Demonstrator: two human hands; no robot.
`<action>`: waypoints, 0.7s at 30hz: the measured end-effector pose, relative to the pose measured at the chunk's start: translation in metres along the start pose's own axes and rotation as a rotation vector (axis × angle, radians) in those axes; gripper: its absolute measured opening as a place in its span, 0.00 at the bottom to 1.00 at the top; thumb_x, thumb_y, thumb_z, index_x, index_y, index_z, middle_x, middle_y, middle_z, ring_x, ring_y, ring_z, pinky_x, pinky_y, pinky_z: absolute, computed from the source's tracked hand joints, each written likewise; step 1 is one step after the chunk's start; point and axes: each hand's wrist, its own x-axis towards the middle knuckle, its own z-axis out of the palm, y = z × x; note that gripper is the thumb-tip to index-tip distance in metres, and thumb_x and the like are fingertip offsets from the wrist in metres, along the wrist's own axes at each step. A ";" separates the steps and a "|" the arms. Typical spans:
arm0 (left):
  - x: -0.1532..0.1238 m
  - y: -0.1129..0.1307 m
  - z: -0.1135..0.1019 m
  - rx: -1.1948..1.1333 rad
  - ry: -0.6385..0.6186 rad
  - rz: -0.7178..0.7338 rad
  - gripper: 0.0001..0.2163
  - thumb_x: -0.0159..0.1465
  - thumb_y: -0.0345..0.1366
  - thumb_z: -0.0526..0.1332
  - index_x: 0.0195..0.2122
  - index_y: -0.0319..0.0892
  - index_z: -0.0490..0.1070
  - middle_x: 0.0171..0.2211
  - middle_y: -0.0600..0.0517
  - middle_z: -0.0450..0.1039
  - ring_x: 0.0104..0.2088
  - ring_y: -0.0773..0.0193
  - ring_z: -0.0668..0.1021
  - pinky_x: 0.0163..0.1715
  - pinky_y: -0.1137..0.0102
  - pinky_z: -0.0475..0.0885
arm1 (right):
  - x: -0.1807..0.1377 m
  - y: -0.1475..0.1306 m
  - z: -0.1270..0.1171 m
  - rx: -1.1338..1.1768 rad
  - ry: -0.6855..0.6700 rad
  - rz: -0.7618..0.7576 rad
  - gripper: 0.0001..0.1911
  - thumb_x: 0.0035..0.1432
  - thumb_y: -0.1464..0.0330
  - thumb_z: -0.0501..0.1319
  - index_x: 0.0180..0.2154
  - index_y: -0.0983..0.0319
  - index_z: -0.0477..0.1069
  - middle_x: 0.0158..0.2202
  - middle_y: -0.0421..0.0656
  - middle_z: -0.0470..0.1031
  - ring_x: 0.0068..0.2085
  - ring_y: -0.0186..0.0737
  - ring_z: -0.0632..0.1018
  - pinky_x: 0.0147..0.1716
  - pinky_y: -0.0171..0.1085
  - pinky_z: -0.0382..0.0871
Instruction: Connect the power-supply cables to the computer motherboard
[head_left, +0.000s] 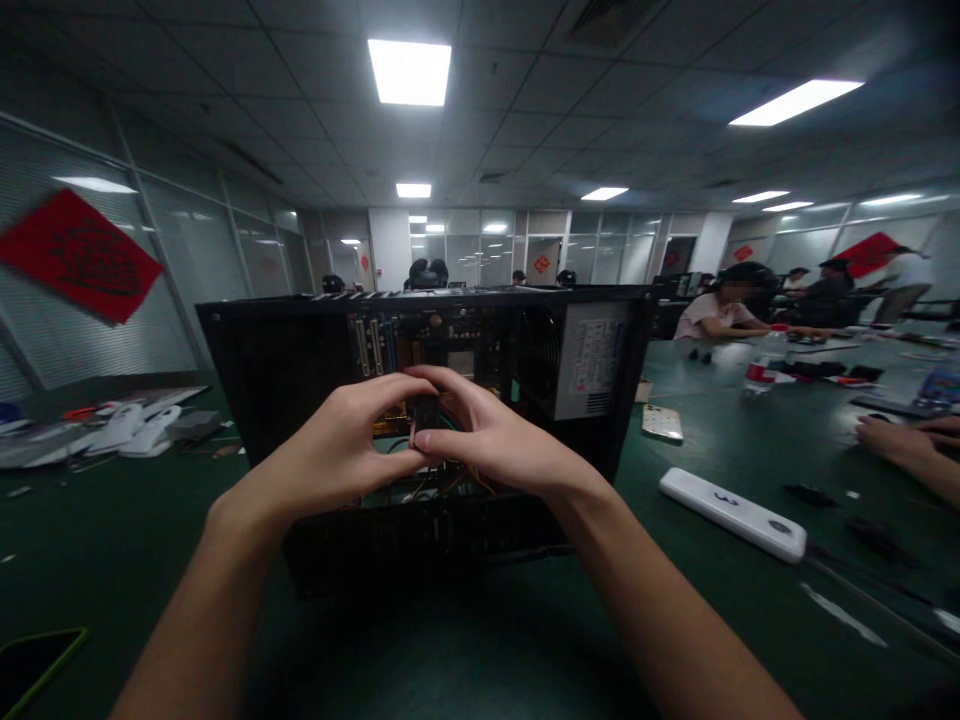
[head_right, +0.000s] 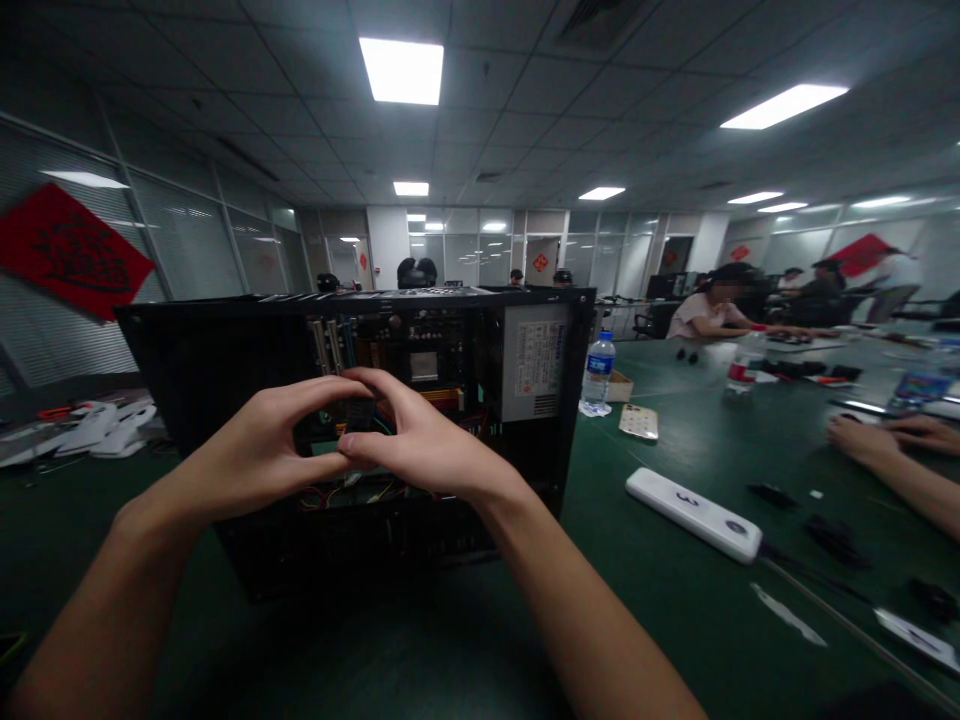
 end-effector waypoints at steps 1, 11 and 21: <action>0.000 -0.001 0.000 0.004 -0.003 -0.002 0.23 0.60 0.38 0.66 0.56 0.41 0.69 0.54 0.46 0.74 0.54 0.54 0.76 0.55 0.63 0.72 | 0.000 0.001 0.000 -0.021 -0.004 -0.006 0.35 0.57 0.69 0.65 0.64 0.61 0.58 0.66 0.47 0.60 0.66 0.42 0.62 0.67 0.43 0.52; -0.001 0.000 -0.002 -0.009 -0.022 -0.008 0.24 0.60 0.42 0.66 0.57 0.43 0.69 0.55 0.45 0.74 0.54 0.52 0.76 0.55 0.60 0.72 | 0.000 0.004 -0.002 0.001 -0.046 -0.007 0.36 0.57 0.68 0.66 0.65 0.60 0.56 0.67 0.47 0.59 0.67 0.44 0.60 0.68 0.45 0.50; 0.001 0.001 -0.001 -0.008 -0.019 0.025 0.22 0.61 0.41 0.65 0.56 0.42 0.70 0.54 0.45 0.75 0.53 0.53 0.77 0.54 0.62 0.73 | 0.000 0.000 -0.003 0.030 -0.076 0.008 0.36 0.57 0.68 0.65 0.65 0.60 0.56 0.66 0.49 0.60 0.67 0.46 0.62 0.67 0.46 0.52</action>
